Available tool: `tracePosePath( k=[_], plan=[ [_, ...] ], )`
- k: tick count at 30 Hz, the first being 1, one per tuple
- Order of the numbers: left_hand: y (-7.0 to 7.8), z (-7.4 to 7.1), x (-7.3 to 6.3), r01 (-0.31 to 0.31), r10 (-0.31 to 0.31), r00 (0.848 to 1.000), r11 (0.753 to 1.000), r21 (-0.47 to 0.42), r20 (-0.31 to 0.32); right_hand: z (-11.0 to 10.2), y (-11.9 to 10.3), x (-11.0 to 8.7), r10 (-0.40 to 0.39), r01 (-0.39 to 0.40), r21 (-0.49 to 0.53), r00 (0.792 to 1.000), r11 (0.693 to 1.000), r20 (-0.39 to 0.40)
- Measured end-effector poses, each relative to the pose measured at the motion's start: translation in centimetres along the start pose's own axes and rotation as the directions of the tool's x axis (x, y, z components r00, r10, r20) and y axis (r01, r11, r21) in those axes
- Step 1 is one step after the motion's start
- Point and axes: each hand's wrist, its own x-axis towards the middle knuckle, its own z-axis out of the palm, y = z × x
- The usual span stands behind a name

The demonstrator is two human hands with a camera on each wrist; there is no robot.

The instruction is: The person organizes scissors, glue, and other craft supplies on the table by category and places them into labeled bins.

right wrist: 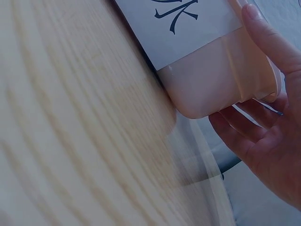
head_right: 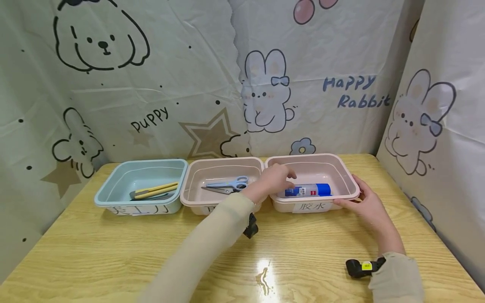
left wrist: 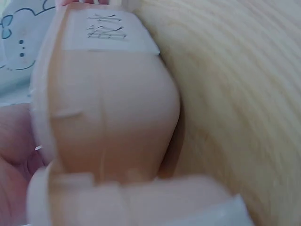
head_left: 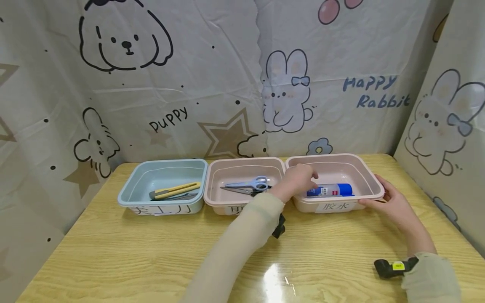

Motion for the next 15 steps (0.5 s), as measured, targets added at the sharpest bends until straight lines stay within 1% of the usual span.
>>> tracePosePath(
  k=[3, 6, 8, 11, 13, 14, 15],
  plan=[
    [-0.6, -1.0, -0.9, -0.024, 0.024, 1.000, 0.999, -0.046, -0.006, 0.0, 0.1, 0.1, 0.000, 0.000, 0.003, 1.000, 1.000, 0.007],
    [-1.2, -2.1, -2.2, -0.067, 0.066, 0.998, 0.993, -0.095, -0.021, -0.2, 0.1, 0.0, 0.003, -0.003, 0.000, 1.000, 1.000, 0.025],
    [-1.8, -2.7, -3.0, -0.089, 0.084, 0.996, 0.987, -0.137, -0.041, -0.3, 0.1, 0.0, -0.001, 0.001, 0.001, 0.999, 1.000, 0.041],
    [-2.8, -3.3, -4.2, -0.119, 0.108, 0.992, 0.978, -0.174, -0.071, -0.7, 0.2, -0.2, -0.016, 0.015, 0.013, 0.998, 1.000, 0.063],
    [-3.5, -3.6, -4.9, -0.126, 0.111, 0.990, 0.974, -0.190, -0.090, -0.9, 0.2, -0.3, -0.024, 0.024, 0.011, 0.999, 1.000, 0.048],
    [-3.8, -3.7, -5.2, -0.129, 0.111, 0.989, 0.971, -0.202, -0.098, -1.0, 0.6, -0.1, -0.027, 0.027, 0.009, 0.999, 1.000, 0.027],
    [-4.2, -3.8, -5.6, -0.130, 0.110, 0.988, 0.970, -0.208, -0.105, -1.0, 1.3, 0.2, -0.038, 0.038, -0.008, 0.999, 0.999, -0.011]
  ],
)
